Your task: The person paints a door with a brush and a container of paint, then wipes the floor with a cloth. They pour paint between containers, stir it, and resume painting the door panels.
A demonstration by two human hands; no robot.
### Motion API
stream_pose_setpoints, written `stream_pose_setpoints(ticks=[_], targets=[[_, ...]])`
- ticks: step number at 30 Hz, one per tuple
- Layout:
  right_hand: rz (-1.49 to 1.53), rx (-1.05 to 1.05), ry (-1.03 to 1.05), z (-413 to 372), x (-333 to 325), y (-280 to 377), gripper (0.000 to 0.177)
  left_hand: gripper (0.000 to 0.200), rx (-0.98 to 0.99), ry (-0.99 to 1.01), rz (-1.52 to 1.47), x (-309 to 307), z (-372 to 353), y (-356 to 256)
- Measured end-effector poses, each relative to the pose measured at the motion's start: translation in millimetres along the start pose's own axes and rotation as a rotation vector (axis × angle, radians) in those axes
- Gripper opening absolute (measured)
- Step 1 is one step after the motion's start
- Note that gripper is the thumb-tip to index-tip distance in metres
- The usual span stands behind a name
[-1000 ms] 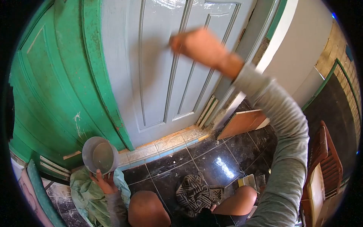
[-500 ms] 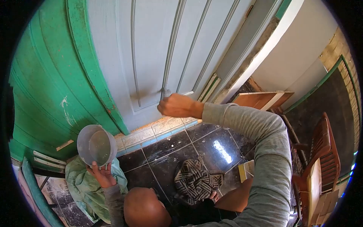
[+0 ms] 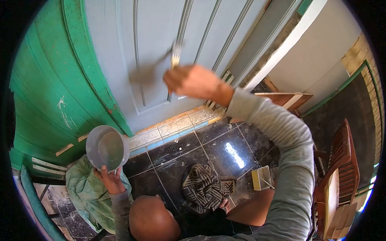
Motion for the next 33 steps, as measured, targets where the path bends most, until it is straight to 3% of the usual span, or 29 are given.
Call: stream_pose_setpoints(ticks=[1, 4, 6, 8, 11, 15, 18, 21, 25, 27, 30, 33], targets=[[0.073, -0.062, 0.032, -10, 17, 25, 0.013, 0.082, -0.011, -0.005, 0.018, -2, 0, 3], [0.411, 0.127, -0.002, -10, -11, 31, 0.010, 0.081, -0.036, 0.061, -0.015, 1, -5, 18], [0.707, 0.472, -0.130, -9, -40, 18, 0.012, 0.082, -0.086, 0.112, 0.032, -1, -5, 37], [0.997, 0.763, -0.116, -17, -59, 28, 0.019, 0.086, -0.112, 0.214, 0.039, 15, -14, 42], [1.186, 0.496, 0.031, -26, -62, 83, 0.018, 0.090, -0.091, 0.359, 0.119, 26, -15, 63], [0.921, 0.256, 0.194, -30, -50, 143, 0.014, 0.093, -0.073, 0.438, 0.123, 46, -31, 70], [0.882, 0.176, 0.296, -29, -40, 160, 0.014, 0.095, -0.058, 0.463, 0.159, 52, -38, 72], [1.139, 0.263, 0.241, -30, -38, 156, 0.014, 0.095, -0.068, 0.444, 0.184, 51, -40, 74], [1.305, 0.624, 0.146, -45, -45, 112, 0.016, 0.091, -0.055, 0.388, 0.182, 46, -39, 74], [1.400, 0.935, 0.264, -64, -41, 103, 0.016, 0.095, -0.029, 0.371, 0.190, 44, -33, 71], [1.642, 1.331, 0.034, -94, -26, 112, 0.019, 0.091, -0.043, 0.355, 0.190, 39, -30, 73], [1.628, 1.422, 0.032, -110, -16, 120, 0.020, 0.090, -0.064, 0.338, 0.173, 36, -30, 76]])
Point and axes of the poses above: each hand's wrist, its own z-axis towards the middle knuckle, its own x-axis out of the palm, y = z × x, the point moved 5 cm from there along z, towards the middle knuckle, and after that the axes turned 2 degrees about -z, right-handed, at the moved point
